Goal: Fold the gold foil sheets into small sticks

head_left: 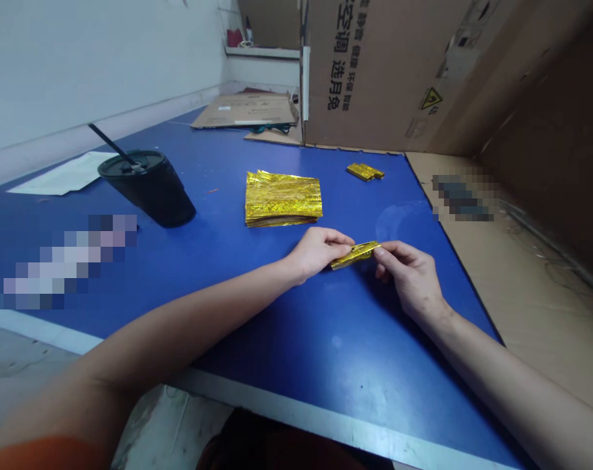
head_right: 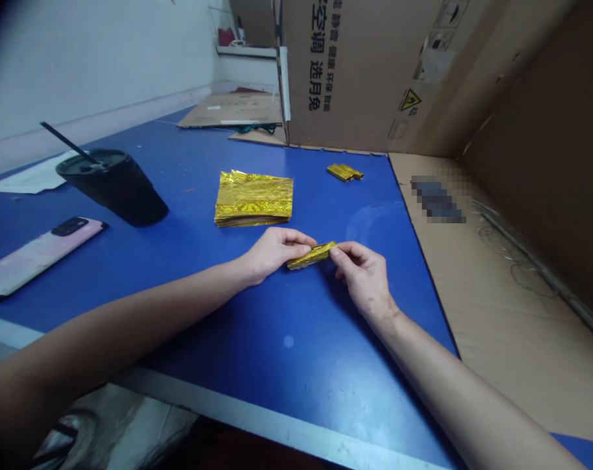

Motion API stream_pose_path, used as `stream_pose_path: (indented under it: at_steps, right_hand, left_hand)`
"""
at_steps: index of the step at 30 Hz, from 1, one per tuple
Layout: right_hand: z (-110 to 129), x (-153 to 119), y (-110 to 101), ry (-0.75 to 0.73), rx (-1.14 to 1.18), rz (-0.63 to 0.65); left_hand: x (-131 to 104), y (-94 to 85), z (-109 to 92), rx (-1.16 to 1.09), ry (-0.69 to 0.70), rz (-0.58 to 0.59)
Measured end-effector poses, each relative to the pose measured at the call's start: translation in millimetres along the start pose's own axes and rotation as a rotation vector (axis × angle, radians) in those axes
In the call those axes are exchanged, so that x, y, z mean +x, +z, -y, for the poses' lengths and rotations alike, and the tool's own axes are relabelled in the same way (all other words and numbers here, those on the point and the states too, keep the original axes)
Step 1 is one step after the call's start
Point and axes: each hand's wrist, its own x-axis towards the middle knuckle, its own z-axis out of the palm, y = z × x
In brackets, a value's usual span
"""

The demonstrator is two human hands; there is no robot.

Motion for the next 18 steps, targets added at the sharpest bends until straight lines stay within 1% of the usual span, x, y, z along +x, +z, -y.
stream_pose_path:
  at_steps: [3, 6, 14, 18]
  right_hand:
    - [-0.6, 1.0, -0.3, 0.062, 0.057, 0.018]
    - [1.6, 0.3, 1.2, 0.103, 0.09, 0.033]
    - [6.4, 0.7, -0.1, 0.175, 0.149, 0.147]
    - [4.0, 2.4, -2.9, 0.182, 0.2, 0.204]
  left_hand:
    - [-1.7, 1.5, -1.0, 0.093, 0.018, 0.033]
    - [-1.7, 2.2, -0.5, 0.146, 0.043, 0.034]
    - [-0.9, 1.1, 1.7, 0.24, 0.084, 0.042]
    - [-2.6, 2.1, -1.0, 0.217, 0.038, 0.053]
